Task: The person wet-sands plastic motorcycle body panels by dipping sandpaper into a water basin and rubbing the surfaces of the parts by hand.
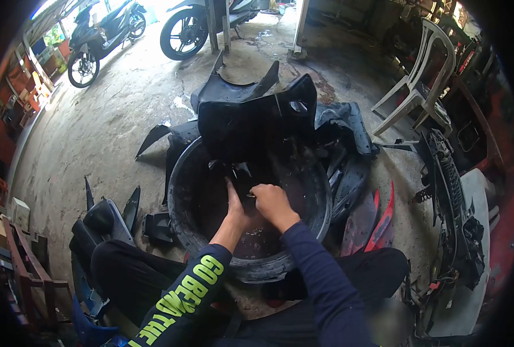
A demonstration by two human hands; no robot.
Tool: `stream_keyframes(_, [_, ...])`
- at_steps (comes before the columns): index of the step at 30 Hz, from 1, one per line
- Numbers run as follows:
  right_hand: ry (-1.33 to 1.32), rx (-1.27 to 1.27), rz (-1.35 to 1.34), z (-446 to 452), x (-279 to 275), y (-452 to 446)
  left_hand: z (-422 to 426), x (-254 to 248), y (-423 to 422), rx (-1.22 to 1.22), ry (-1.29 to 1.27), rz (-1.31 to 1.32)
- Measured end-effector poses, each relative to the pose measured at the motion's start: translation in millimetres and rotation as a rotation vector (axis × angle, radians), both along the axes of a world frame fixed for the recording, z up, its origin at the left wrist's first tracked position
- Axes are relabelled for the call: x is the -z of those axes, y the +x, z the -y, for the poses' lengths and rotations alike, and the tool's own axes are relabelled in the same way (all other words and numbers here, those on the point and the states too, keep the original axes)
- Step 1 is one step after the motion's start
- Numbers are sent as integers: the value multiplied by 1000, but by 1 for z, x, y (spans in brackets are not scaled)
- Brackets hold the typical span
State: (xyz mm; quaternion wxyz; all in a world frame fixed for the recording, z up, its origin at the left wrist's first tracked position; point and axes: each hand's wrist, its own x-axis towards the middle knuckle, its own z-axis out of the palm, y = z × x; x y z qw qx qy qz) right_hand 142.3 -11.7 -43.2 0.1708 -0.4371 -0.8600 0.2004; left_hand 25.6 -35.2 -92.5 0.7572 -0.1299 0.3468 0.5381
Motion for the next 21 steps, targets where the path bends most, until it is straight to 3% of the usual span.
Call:
stream_keyframes(1, [4,10,-18,2,2,-2,-1,2,1,-1,3,5])
stream_keyframes(4, [-106,48,-57,7,6,-5,-4,17,-8,-188,322,-500])
stream_keyframes(5, [-128,46,-89,8,7,-6,-7,22,-12,-190,319,-502])
stream_keyframes(7, [-155,47,-126,13,9,-10,-10,17,-22,-111,243,-776])
stream_keyframes(12, [108,-34,-318,17,19,-21,-15,9,-32,9,258,-790])
stream_keyframes(13, [111,-28,-324,10,19,-22,-13,13,-27,-63,293,-738])
stream_keyframes(15, [-256,37,-87,-14,17,-24,-11,21,-26,-128,326,-694])
stream_keyframes(16, [-283,12,-15,-28,20,-30,-10,24,-24,-150,345,-625])
stream_keyframes(17, [-284,18,-18,-28,27,-34,-11,27,-23,-172,364,-554])
stream_keyframes(19, [-10,27,-121,-26,26,-47,-14,26,-27,-157,363,-566])
stream_keyframes(21, [-44,40,-151,3,16,-44,-17,31,-39,-141,360,-582])
